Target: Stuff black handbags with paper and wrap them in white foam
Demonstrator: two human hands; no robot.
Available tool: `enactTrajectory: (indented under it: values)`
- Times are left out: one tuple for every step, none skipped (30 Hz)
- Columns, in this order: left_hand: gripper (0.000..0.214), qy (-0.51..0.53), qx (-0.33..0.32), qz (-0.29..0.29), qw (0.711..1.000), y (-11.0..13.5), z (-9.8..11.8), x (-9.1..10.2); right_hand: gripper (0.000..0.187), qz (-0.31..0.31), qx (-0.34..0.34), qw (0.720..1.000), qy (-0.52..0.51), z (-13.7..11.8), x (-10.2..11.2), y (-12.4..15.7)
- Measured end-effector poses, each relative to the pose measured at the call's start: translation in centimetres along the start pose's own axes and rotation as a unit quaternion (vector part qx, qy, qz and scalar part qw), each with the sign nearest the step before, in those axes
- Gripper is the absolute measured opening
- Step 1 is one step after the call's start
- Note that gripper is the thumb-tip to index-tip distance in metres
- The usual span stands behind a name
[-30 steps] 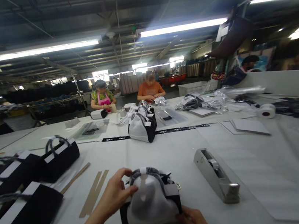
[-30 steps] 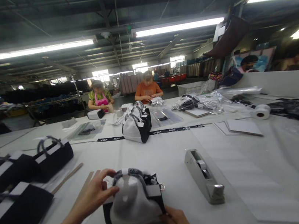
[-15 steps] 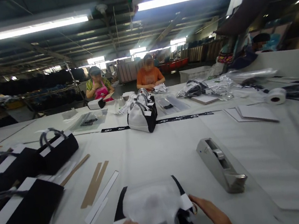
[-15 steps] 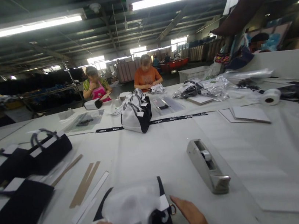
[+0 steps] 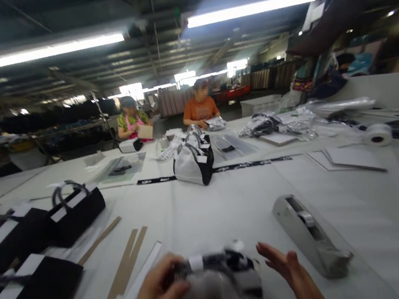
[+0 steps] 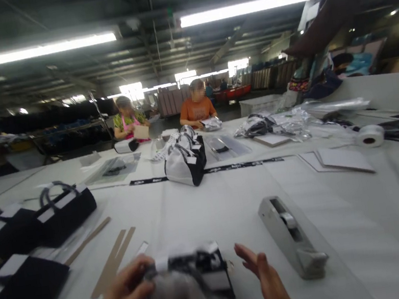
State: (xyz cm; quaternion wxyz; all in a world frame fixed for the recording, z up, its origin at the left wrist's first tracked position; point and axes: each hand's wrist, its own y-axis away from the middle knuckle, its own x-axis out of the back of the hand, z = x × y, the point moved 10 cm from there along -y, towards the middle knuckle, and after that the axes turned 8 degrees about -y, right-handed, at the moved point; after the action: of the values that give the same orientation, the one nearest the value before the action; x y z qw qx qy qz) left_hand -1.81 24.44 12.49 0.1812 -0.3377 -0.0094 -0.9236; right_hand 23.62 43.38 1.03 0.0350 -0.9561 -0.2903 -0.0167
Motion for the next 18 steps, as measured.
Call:
enactTrajectory:
  values:
    - [0.031,0.046,0.019,-0.030,0.998,-0.6,-0.4,-0.6,0.076,-0.004,0.014,1.000,-0.014,-0.4,-0.1,0.5]
    - [0.033,0.081,0.037,-0.044,0.995,-1.3,-0.7,-0.9,0.072,-0.017,0.028,0.999,-0.016,-0.8,-0.5,0.9]
    - [0.035,0.107,0.052,-0.057,0.991,-2.1,-1.1,-1.3,0.069,-0.034,0.038,0.999,-0.012,-1.0,-1.1,1.2]
    - [0.038,0.120,0.063,-0.060,0.989,-2.9,-1.4,-1.3,0.065,-0.052,0.041,0.998,-0.009,-1.1,-1.8,1.4]
    - [0.040,0.125,0.070,-0.065,0.988,-3.6,-1.7,-1.4,0.064,-0.066,0.040,0.997,-0.012,-1.0,-2.4,1.4]
    - [0.042,0.126,0.075,-0.066,0.987,-4.2,-1.9,-1.4,0.064,-0.072,0.039,0.997,-0.017,-0.8,-2.9,1.4]
    - [0.043,0.122,0.077,-0.061,0.988,-4.7,-2.0,-1.3,0.064,-0.070,0.039,0.997,-0.023,-0.5,-3.3,1.3]
    - [0.044,0.115,0.077,-0.051,0.989,-5.0,-2.1,-1.1,0.066,-0.058,0.042,0.997,-0.029,-0.3,-3.4,1.1]
    - [0.044,0.106,0.077,-0.038,0.991,-5.1,-2.1,-0.8,0.067,-0.037,0.048,0.997,-0.037,-0.2,-3.5,0.8]
    - [0.043,0.096,0.075,-0.024,0.992,-5.2,-2.0,-0.4,0.067,-0.008,0.054,0.997,-0.047,-0.1,-3.3,0.4]
    - [0.043,0.090,0.075,-0.011,0.993,-5.2,-1.9,-0.2,0.067,0.025,0.060,0.996,-0.058,-0.1,-3.0,0.1]
    - [0.043,0.085,0.077,-0.001,0.993,-5.1,-1.9,0.0,0.067,0.054,0.065,0.994,-0.069,-0.1,-2.8,-0.1]
    - [0.042,0.081,0.080,0.007,0.993,-5.2,-1.9,0.1,0.067,0.072,0.072,0.992,-0.075,-0.3,-2.7,-0.3]
    - [0.043,0.080,0.085,0.016,0.993,-5.2,-2.0,0.2,0.067,0.074,0.081,0.991,-0.073,-0.4,-2.9,-0.4]
    - [0.043,0.081,0.088,0.024,0.993,-5.4,-2.1,0.3,0.068,0.057,0.091,0.992,-0.061,-0.7,-3.3,-0.5]
    - [0.043,0.083,0.090,0.030,0.992,-5.6,-2.3,0.4,0.069,0.028,0.101,0.994,-0.041,-0.8,-3.9,-0.4]
    - [0.043,0.086,0.090,0.034,0.992,-5.9,-2.4,0.5,0.072,-0.006,0.109,0.994,-0.015,-0.9,-4.6,-0.2]
    - [0.043,0.089,0.090,0.034,0.991,-6.3,-2.6,0.5,0.076,-0.036,0.112,0.993,0.010,-0.7,-5.2,0.2]
